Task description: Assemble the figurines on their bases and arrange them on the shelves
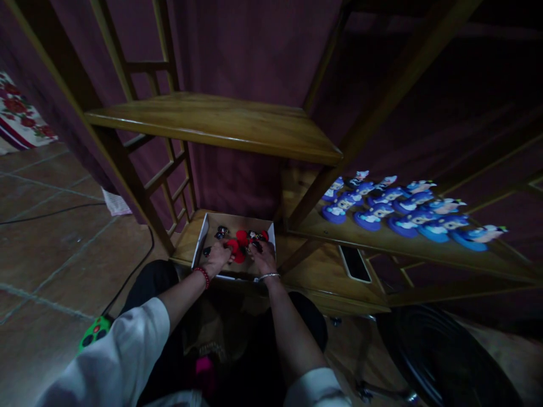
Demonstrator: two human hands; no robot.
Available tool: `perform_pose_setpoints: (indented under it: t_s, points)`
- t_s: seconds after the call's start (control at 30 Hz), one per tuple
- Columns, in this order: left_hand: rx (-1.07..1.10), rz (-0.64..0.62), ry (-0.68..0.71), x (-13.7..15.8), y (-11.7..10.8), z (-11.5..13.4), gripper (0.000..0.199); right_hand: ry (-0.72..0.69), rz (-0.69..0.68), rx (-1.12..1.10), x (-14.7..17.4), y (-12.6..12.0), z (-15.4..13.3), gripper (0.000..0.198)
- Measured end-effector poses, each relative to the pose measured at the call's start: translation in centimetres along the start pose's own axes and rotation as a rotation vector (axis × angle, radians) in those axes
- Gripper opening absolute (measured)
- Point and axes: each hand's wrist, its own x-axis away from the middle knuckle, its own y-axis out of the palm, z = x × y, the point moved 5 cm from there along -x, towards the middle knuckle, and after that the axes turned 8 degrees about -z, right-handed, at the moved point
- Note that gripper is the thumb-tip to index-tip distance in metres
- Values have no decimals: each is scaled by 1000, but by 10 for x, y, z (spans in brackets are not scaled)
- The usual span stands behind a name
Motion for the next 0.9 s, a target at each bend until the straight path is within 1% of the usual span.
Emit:
perform_pose_setpoints:
  t_s: [0.17,0.27,0.37,0.47,0.57,0.73,0.9]
  points:
    - [-211,-75,-4,13,-12,-10,24,127,-18,-314,-2,11,7,34]
    - [-321,-123,17,20,-12,-14,26,168,-92,-503,1,22,5,28]
    - [-426,-132,70,25,-10,-9,26,181,-184,-607,4,29,1,24]
    - [-520,-106,133,27,-9,-1,26,184,-227,-623,7,30,-2,24]
    - [-589,-94,169,27,-8,1,28,172,-230,-581,7,29,-3,28]
    - [-646,-84,160,22,-8,-5,33,170,-238,-469,7,32,-1,37]
    - [-680,-60,177,23,-9,-3,31,146,-256,-444,7,36,1,32]
